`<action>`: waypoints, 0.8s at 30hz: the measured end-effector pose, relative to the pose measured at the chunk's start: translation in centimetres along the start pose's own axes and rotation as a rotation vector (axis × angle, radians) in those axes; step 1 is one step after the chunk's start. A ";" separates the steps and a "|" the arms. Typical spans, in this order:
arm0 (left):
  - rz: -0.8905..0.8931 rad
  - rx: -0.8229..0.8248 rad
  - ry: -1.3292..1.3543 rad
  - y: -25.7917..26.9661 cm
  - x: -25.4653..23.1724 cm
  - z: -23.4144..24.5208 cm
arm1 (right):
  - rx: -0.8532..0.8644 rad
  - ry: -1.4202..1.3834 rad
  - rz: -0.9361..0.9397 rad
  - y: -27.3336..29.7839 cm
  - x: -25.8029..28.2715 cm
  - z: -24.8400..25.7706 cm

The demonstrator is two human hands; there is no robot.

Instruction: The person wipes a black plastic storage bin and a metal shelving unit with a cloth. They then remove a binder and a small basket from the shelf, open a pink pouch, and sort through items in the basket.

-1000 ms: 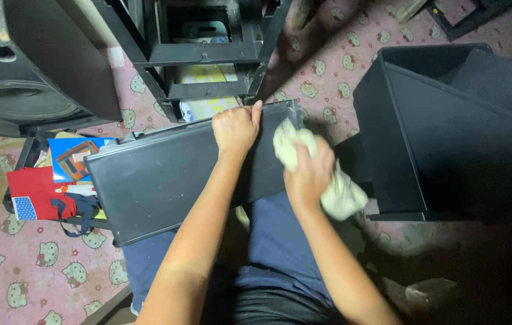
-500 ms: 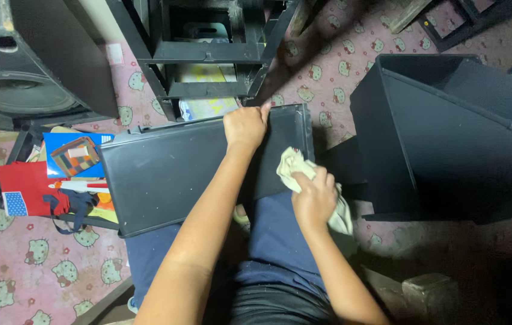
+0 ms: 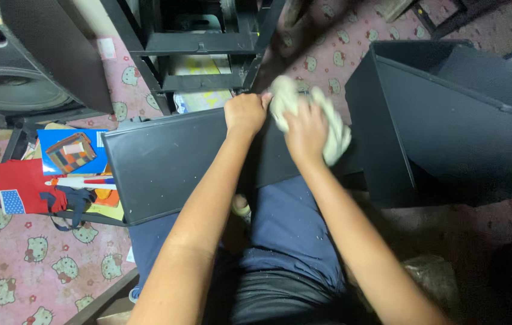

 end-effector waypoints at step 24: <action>0.039 0.047 -0.075 1.1 2.7 -0.8 | 0.756 -0.278 -0.557 9.6 5.5 2.8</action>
Point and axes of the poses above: each hand's wrist, its own y-axis away from the middle knuckle, its own z-axis out of the back of the hand, x = y × z, the point moved 6 cm from there along -y, towards the middle knuckle, and after that the axes turned 13 degrees about -y, right-handed, at the moved point
